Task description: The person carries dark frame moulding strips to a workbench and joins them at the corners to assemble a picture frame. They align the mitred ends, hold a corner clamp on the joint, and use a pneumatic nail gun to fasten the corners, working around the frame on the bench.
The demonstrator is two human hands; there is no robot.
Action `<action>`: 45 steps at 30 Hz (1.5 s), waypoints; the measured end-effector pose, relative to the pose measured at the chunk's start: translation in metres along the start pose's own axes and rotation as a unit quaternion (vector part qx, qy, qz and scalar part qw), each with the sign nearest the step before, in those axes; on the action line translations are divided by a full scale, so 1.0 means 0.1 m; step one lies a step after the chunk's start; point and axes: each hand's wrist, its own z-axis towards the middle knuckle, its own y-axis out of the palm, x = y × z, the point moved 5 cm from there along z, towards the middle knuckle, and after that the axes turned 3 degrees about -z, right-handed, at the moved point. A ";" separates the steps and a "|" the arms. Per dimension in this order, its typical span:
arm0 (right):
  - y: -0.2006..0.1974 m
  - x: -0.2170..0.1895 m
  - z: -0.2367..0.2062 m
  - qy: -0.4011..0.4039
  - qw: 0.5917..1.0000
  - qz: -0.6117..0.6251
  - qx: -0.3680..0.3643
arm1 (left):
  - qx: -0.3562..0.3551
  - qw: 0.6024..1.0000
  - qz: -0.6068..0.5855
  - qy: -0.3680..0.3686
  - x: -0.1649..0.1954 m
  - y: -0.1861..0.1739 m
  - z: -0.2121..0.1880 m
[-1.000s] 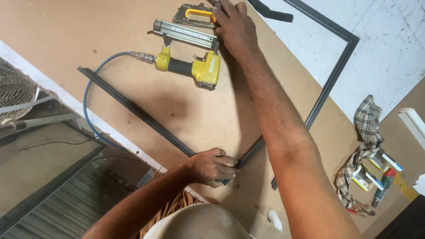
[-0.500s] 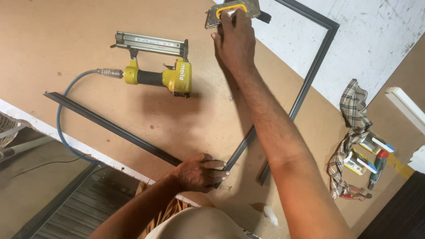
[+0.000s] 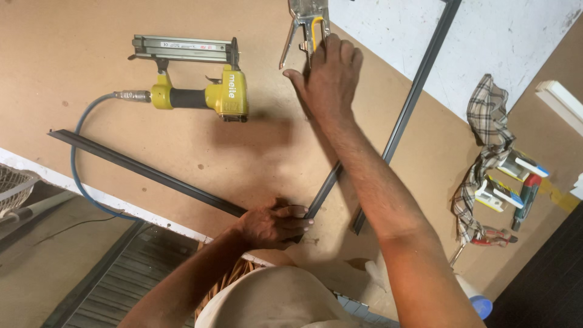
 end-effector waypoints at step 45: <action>-0.69 -1.22 -4.34 0.449 0.837 0.161 -0.269 | -0.134 0.990 0.026 0.045 0.38 0.28 -0.28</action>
